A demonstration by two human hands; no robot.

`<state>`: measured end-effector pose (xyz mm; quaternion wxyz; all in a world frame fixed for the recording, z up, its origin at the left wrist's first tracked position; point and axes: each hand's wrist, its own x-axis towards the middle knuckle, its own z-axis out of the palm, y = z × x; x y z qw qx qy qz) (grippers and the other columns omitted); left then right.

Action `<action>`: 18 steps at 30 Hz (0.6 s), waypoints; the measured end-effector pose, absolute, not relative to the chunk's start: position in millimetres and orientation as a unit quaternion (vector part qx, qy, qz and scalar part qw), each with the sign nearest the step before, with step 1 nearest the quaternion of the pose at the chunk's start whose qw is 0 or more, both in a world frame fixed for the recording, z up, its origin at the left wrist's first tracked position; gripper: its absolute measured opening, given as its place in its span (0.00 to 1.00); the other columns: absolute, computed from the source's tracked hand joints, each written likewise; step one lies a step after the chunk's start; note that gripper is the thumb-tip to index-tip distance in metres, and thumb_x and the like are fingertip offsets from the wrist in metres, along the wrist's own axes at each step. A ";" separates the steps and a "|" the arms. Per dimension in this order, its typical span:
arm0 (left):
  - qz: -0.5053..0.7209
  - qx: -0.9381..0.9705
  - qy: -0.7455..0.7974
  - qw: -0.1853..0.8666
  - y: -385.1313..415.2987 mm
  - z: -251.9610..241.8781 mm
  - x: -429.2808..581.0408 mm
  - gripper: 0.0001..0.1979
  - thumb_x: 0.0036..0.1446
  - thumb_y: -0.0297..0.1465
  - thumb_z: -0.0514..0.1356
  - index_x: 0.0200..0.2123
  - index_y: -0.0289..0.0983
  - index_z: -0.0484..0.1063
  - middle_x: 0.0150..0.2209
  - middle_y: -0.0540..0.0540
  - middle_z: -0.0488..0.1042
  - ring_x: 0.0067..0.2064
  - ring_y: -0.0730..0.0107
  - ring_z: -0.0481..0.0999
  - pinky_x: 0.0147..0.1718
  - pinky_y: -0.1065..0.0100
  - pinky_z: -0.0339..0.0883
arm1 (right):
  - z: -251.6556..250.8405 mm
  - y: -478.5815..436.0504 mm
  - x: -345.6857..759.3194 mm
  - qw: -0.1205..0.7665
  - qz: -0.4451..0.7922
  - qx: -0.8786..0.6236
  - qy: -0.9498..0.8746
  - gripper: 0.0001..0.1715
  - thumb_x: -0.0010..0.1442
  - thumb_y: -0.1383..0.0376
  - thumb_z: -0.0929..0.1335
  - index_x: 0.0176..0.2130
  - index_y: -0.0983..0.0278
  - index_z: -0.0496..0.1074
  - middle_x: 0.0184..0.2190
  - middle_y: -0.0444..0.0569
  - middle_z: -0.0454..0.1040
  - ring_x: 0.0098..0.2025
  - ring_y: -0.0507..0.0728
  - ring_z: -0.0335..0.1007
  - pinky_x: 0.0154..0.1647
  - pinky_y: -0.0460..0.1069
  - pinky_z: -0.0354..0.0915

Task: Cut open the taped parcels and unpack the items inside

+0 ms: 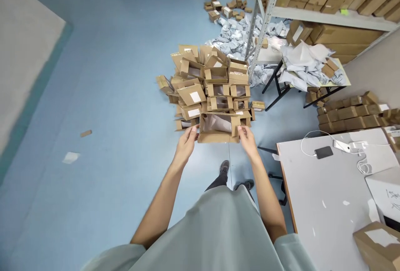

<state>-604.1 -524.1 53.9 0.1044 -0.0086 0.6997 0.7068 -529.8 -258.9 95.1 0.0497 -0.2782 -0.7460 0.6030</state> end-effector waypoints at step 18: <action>0.761 -0.032 0.645 -0.068 -542.7 85.0 -754.4 0.39 0.79 0.60 0.52 0.81 0.44 0.62 0.86 0.42 0.54 0.87 0.55 0.50 0.85 0.47 0.42 | 142.4 -265.0 -629.4 0.058 0.657 -0.214 -0.721 0.55 0.75 0.28 0.64 0.82 0.57 0.62 0.83 0.56 0.62 0.82 0.68 0.63 0.82 0.66 0.65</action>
